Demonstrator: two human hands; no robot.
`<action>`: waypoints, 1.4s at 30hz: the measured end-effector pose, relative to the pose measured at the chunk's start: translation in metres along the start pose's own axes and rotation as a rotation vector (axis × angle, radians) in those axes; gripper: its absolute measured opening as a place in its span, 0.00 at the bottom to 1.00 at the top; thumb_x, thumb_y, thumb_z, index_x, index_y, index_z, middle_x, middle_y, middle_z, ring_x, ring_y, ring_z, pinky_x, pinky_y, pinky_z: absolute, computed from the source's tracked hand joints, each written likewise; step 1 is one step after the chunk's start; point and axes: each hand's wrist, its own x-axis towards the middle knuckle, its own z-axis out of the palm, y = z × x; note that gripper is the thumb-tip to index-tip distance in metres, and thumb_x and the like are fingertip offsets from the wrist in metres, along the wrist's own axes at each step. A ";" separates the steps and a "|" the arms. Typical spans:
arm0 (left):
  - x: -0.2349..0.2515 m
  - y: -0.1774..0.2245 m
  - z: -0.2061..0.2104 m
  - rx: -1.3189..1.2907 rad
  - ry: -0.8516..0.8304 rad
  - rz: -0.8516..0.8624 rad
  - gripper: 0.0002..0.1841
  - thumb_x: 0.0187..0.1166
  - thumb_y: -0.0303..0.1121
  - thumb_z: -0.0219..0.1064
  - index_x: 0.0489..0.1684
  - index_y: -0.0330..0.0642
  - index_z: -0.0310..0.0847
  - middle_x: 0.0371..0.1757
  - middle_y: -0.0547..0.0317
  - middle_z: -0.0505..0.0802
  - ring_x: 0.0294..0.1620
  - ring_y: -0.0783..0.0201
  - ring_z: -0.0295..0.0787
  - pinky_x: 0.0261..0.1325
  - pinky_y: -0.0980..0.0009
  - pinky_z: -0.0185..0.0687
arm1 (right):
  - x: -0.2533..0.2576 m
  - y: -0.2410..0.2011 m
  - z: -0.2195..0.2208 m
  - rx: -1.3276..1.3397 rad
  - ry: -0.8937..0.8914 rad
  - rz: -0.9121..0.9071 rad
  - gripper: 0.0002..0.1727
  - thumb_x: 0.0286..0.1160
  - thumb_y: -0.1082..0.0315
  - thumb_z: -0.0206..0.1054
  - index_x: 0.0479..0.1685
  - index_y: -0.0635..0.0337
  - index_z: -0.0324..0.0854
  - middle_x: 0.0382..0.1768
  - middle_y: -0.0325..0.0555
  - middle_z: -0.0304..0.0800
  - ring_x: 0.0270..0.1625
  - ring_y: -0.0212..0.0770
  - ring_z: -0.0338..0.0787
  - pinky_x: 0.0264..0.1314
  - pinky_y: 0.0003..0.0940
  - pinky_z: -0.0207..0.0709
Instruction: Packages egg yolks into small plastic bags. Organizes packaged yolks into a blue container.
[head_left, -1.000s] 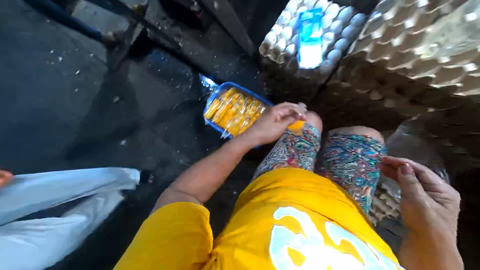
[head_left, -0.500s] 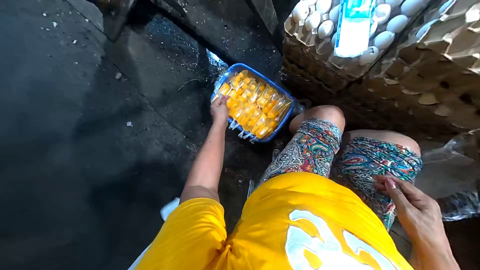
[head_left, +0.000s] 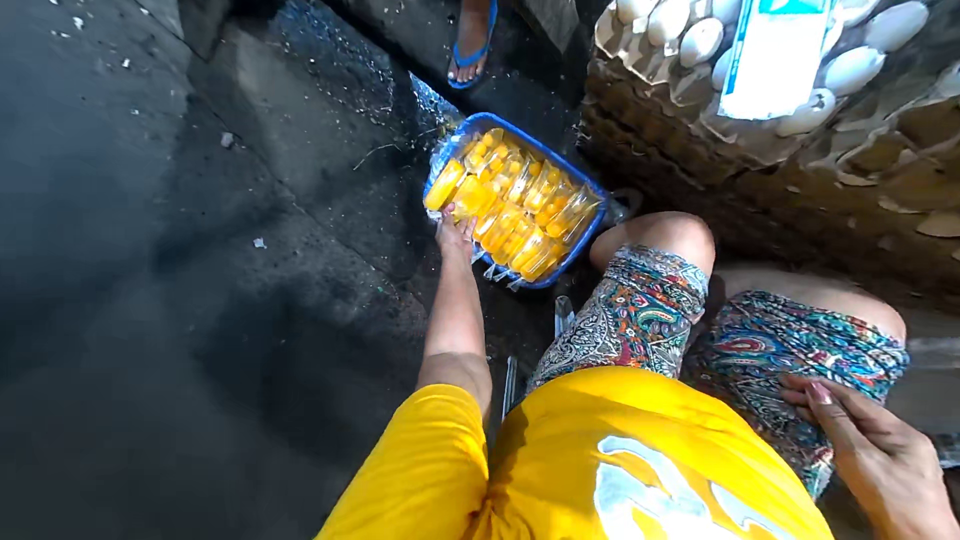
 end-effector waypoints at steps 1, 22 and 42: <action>0.002 -0.006 0.000 -0.027 0.005 -0.025 0.23 0.97 0.37 0.42 0.86 0.38 0.59 0.84 0.40 0.70 0.75 0.45 0.79 0.71 0.51 0.82 | 0.001 -0.001 0.000 -0.006 -0.001 0.001 0.20 0.89 0.63 0.53 0.59 0.73 0.83 0.52 0.43 0.93 0.49 0.20 0.91 0.55 0.19 0.85; 0.014 -0.027 -0.038 1.155 0.370 0.192 0.39 0.83 0.31 0.62 0.95 0.42 0.47 0.93 0.40 0.60 0.91 0.46 0.59 0.89 0.54 0.61 | 0.003 -0.007 0.004 -0.139 -0.001 -0.038 0.22 0.89 0.60 0.55 0.60 0.71 0.85 0.54 0.51 0.94 0.52 0.26 0.93 0.60 0.25 0.86; -0.149 -0.082 0.011 1.287 -0.544 0.689 0.24 0.86 0.26 0.59 0.80 0.29 0.72 0.91 0.30 0.60 0.88 0.31 0.61 0.87 0.41 0.59 | 0.013 0.036 -0.001 0.892 0.076 0.240 0.18 0.96 0.67 0.45 0.69 0.63 0.76 0.40 0.50 0.96 0.29 0.38 0.94 0.26 0.29 0.85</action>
